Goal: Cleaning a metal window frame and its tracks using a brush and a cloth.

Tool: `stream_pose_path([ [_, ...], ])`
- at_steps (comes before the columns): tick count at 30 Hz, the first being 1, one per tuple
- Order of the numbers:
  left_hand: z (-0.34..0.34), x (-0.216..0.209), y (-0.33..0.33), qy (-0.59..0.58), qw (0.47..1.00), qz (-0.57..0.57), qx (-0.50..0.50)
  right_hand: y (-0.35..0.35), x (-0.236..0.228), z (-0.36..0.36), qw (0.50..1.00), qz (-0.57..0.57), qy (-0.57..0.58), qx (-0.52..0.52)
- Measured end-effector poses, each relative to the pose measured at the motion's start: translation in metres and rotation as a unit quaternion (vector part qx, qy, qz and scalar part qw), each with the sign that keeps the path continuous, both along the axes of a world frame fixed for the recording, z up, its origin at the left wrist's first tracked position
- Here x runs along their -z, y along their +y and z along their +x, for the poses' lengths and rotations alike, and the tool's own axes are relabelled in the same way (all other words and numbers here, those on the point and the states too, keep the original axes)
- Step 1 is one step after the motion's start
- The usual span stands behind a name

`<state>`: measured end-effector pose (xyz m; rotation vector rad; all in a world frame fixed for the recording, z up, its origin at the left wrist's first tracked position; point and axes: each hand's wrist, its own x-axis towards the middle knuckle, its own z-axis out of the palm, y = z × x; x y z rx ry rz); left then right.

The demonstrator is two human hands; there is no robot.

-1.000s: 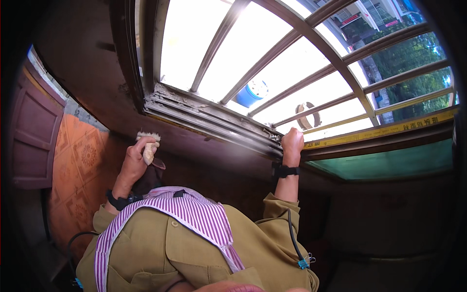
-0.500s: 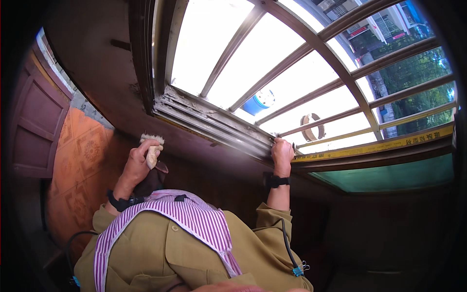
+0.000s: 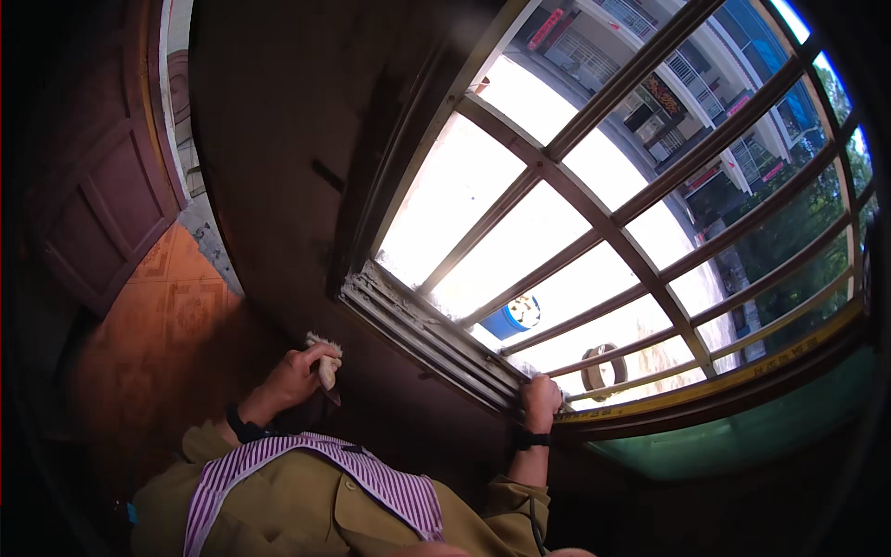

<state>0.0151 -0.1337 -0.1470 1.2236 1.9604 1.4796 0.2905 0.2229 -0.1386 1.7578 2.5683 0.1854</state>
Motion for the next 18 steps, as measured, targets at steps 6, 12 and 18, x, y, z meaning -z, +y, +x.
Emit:
stream_pose_path([
  [6,0.005,-0.002,0.003,0.041,0.999,-0.004,-0.014,0.008,-0.012,-0.005,0.998,-0.065,-0.001,-0.02],
  [12,0.007,0.002,0.011,0.031,0.999,-0.007,-0.014,0.004,-0.023,-0.013,0.998,-0.046,0.027,0.022],
  [18,0.013,0.006,0.017,0.016,1.0,-0.024,0.01,0.006,-0.009,-0.001,0.998,-0.029,0.015,0.048],
])
